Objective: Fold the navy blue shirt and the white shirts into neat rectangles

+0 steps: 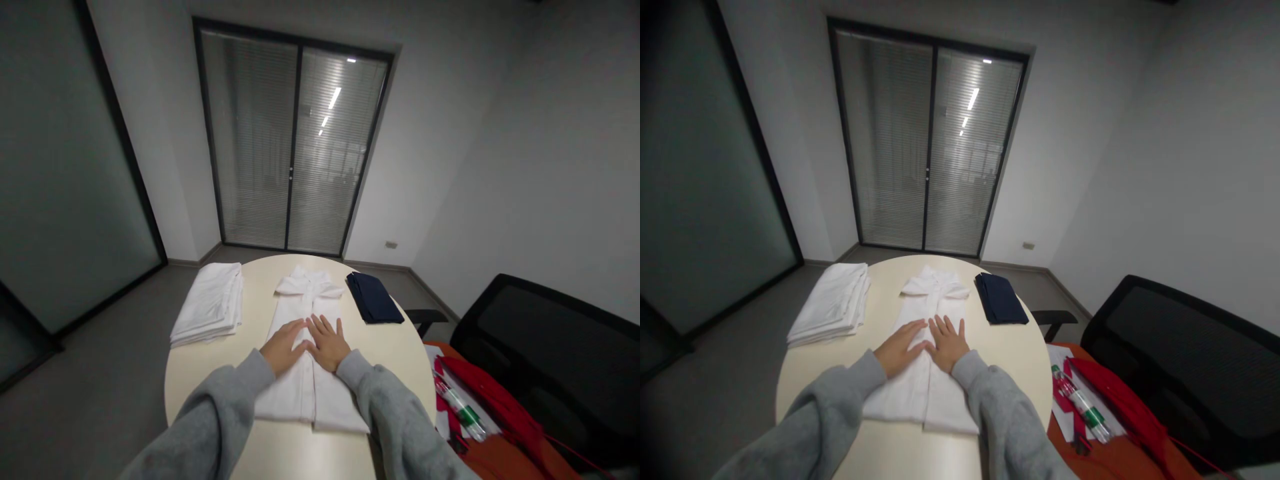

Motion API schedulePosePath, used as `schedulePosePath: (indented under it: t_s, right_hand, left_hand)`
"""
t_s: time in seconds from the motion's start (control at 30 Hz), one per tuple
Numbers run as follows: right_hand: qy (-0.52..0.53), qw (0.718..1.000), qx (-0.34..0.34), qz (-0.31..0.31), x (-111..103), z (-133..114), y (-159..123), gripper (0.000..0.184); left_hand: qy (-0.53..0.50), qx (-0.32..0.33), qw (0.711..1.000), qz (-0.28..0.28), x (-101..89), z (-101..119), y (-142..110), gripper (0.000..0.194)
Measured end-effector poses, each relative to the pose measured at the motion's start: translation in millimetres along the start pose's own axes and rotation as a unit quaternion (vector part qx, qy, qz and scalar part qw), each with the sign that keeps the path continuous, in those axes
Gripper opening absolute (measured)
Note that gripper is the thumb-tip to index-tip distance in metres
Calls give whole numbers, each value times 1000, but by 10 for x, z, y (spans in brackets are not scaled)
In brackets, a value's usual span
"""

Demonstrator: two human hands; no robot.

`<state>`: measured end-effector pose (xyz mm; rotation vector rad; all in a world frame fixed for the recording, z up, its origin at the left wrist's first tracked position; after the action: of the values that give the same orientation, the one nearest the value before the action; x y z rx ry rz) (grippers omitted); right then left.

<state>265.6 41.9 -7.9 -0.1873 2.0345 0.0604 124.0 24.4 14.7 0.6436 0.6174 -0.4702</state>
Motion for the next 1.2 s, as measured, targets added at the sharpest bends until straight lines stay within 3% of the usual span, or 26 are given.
schedulePosePath:
  t_s: [0.1, 0.17, 0.23, 0.33, 0.43, 0.47, 0.57, 0.63, 0.77, 0.87, 1.07, 1.2]
  right_hand:
    - [-44, 999, -3, -9, 39, -42, -32, 68]
    - [-61, 998, 1, -3, 2, -64, -45, 66]
    - [-72, 997, 11, 23, -88, -89, -110, 63]
    - [-74, 996, 3, 57, -211, -110, -422, 56]
    - [-48, 996, -62, 35, -181, -61, -969, 58]
    - [-46, 997, -44, 43, -179, 36, -1143, 64]
    - [-4, 986, 131, 101, -222, 481, -1556, 73]
    - [56, 972, 201, 108, -184, 618, -1725, 76]
    - [239, 960, 131, 64, -43, 314, -1684, 89]
    - [321, 939, 77, 98, -99, 53, -1531, 103]
    - [398, 887, 101, 213, -415, 85, -1365, 72]
    - [496, 839, 131, 182, -548, 115, -1346, 74]
  left_hand:
    - [103, 5, 986, -133, 221, 198, -577, 77]
    - [129, 22, 978, -160, 269, 304, -980, 102]
    - [156, 34, 978, -138, 210, 340, -1284, 111]
    - [197, 56, 977, -59, -14, 342, -1466, 77]
    - [198, 90, 976, 18, -243, 427, -1395, 28]
    - [187, 91, 977, 43, -306, 466, -1345, 19]
    - [134, 57, 980, 132, -471, 547, -1195, 18]
    - [90, 24, 978, 187, -541, 550, -1114, 20]
    - [5, -26, 964, 266, -618, 463, -1009, 24]
    - [-41, -40, 952, 300, -669, 394, -983, 29]
    - [-26, -22, 957, 289, -841, 407, -951, 29]
    - [11, 3, 966, 258, -962, 487, -852, 30]
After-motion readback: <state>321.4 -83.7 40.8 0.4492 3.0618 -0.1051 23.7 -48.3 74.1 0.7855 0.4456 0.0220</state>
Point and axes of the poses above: each hand's wrist, its own y-axis towards the middle knuckle, its own x-axis out of the palm, z = x × y, the point moved 8 cm from there along y, towards the middle knuckle, and after that the axes turned 14 degrees about x, right-handed, at the moved point
